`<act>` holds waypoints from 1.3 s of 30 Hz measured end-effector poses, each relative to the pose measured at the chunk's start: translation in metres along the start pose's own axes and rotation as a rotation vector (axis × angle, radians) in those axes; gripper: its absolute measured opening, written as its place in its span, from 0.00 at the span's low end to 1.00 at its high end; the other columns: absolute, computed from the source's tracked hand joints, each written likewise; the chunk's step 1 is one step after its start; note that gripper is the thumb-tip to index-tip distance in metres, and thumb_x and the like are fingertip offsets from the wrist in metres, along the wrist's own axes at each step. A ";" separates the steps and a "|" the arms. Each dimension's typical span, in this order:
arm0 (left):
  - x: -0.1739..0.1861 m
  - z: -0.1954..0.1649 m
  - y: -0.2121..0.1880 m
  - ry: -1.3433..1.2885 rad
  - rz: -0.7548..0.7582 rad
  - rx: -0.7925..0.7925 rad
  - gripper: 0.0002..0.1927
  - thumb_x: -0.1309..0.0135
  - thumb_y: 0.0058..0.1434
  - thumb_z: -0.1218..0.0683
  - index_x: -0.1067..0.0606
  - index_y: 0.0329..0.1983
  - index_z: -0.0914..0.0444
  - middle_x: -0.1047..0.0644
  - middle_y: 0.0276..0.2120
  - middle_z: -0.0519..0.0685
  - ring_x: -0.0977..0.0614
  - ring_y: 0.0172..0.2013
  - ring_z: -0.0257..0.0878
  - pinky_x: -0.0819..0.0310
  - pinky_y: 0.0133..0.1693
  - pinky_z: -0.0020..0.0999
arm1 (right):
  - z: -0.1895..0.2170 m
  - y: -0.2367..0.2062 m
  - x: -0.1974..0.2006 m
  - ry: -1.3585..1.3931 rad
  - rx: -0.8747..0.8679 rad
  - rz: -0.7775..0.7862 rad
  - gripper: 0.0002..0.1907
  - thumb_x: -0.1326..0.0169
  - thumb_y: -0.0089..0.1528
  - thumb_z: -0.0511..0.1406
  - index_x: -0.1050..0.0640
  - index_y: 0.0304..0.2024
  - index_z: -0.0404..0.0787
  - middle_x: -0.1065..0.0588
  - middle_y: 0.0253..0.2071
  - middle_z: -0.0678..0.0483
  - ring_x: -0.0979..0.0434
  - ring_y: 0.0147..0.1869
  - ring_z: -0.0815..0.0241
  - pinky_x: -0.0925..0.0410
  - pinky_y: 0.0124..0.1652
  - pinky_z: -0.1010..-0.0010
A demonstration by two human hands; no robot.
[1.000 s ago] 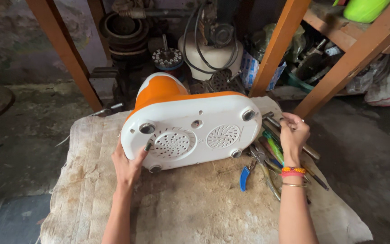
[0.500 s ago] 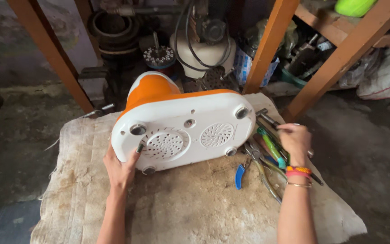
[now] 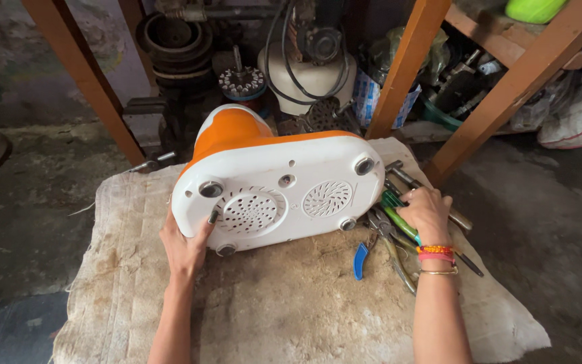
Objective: The person flips an orange and white mixer base upside down on a cloth-covered bench, unscrews multiple screws from its underside using a screwdriver and pliers, then pries off the white base cover and lifts out internal metal components, setting the cover and parts on the bench.
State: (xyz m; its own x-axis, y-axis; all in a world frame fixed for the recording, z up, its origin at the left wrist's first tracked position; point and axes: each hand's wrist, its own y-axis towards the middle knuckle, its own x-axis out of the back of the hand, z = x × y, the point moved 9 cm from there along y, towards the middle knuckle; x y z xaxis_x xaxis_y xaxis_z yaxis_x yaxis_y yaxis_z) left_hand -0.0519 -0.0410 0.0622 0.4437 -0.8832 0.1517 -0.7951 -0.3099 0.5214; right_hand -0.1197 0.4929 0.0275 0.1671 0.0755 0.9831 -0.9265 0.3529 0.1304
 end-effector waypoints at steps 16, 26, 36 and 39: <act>0.000 -0.003 -0.001 -0.018 -0.005 -0.014 0.39 0.39 0.51 0.46 0.30 0.65 0.66 0.18 0.49 0.60 0.16 0.49 0.47 0.24 0.52 0.41 | 0.069 -0.081 0.129 0.546 0.271 -0.804 0.13 0.40 0.67 0.30 0.26 0.52 0.33 0.26 0.48 0.45 0.23 0.47 0.45 0.29 0.45 0.55; -0.002 -0.008 -0.004 -0.060 -0.163 0.178 0.29 0.33 0.51 0.48 0.23 0.50 0.72 0.16 0.35 0.59 0.15 0.34 0.39 0.20 0.39 0.35 | 0.055 -0.137 0.189 1.408 0.532 -1.085 0.13 0.51 0.81 0.28 0.42 0.59 0.35 0.28 0.50 0.46 0.24 0.48 0.62 0.19 0.42 0.72; -0.004 -0.020 0.009 0.032 -0.221 0.185 0.30 0.33 0.50 0.44 0.20 0.48 0.72 0.16 0.30 0.58 0.15 0.29 0.40 0.20 0.35 0.36 | 0.096 -0.177 0.219 1.552 0.661 -1.007 0.20 0.48 0.80 0.31 0.47 0.62 0.40 0.28 0.52 0.44 0.22 0.49 0.58 0.20 0.41 0.70; -0.001 -0.007 0.009 0.034 -0.228 0.301 0.33 0.34 0.49 0.42 0.21 0.51 0.69 0.17 0.31 0.56 0.15 0.26 0.41 0.18 0.30 0.38 | 0.110 -0.176 0.220 1.564 0.708 -0.984 0.20 0.49 0.78 0.32 0.46 0.62 0.41 0.27 0.53 0.42 0.19 0.52 0.55 0.21 0.42 0.67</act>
State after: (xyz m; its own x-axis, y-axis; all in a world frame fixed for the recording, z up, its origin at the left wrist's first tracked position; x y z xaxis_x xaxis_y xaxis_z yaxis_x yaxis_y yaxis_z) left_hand -0.0565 -0.0403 0.0726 0.6327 -0.7691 0.0904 -0.7580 -0.5912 0.2755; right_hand 0.0436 0.3449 0.2352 0.3488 0.8703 -0.3478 -0.2245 0.4379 0.8705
